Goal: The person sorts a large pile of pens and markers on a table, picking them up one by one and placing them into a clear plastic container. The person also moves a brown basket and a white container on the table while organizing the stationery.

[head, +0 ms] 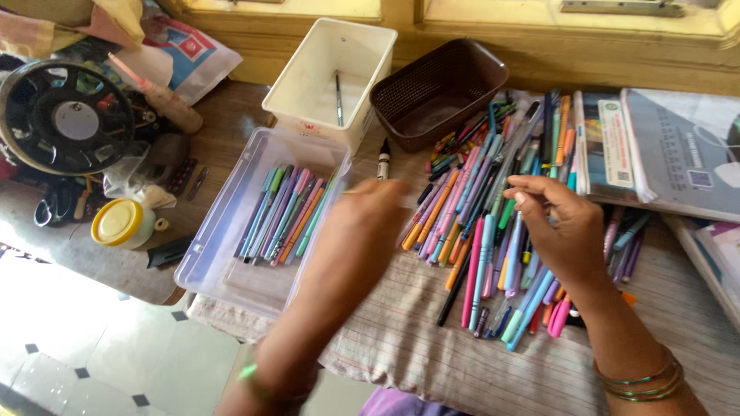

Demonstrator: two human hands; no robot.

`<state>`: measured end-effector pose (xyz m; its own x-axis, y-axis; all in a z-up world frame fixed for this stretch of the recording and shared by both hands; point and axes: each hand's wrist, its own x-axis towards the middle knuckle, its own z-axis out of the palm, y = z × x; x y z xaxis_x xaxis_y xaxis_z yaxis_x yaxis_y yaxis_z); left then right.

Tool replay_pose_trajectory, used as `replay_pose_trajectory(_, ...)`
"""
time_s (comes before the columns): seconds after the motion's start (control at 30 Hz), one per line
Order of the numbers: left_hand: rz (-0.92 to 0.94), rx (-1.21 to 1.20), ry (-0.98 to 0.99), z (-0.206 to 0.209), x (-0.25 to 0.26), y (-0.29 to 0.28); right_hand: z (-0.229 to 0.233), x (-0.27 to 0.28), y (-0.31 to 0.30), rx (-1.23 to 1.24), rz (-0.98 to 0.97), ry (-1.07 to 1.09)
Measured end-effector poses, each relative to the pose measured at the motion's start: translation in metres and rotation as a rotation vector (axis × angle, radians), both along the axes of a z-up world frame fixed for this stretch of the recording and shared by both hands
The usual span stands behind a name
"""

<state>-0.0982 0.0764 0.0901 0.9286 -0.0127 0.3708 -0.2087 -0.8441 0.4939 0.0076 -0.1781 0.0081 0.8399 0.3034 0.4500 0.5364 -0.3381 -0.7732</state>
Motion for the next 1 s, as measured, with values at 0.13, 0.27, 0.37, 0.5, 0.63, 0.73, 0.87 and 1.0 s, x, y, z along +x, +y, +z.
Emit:
replay_pose_trajectory(0.13,-0.021,-0.010,0.054,-0.027,0.051,-0.042,0.003,-0.001,0.002,0.017,-0.018,-0.016)
replay_pose_trajectory(0.27,-0.010,0.029,0.161,-0.054,0.081,-0.054,0.010,-0.003,0.003,-0.021,-0.023,-0.054)
replay_pose_trajectory(0.37,-0.016,-0.005,0.207,-0.066,0.086,-0.054,0.012,-0.001,0.006,-0.006,-0.005,-0.050)
replay_pose_trajectory(0.5,-0.098,-0.078,0.229,-0.066,0.082,-0.044,0.012,0.001,0.005,-0.007,0.001,-0.031)
replay_pose_trajectory(0.63,-0.119,-0.092,0.368,-0.061,0.078,-0.035,0.011,0.003,0.005,0.000,0.006,-0.002)
replay_pose_trajectory(0.73,-0.111,-0.091,0.280,-0.060,0.080,-0.034,0.010,0.004,0.003,-0.011,-0.011,-0.004)
replay_pose_trajectory(0.87,-0.114,-0.270,0.277,-0.054,0.080,-0.032,0.010,0.004,0.003,0.016,-0.001,0.004)
replay_pose_trajectory(1.0,-0.101,-0.531,0.466,-0.048,0.081,-0.035,0.009,0.004,0.001,-0.014,-0.020,0.025)
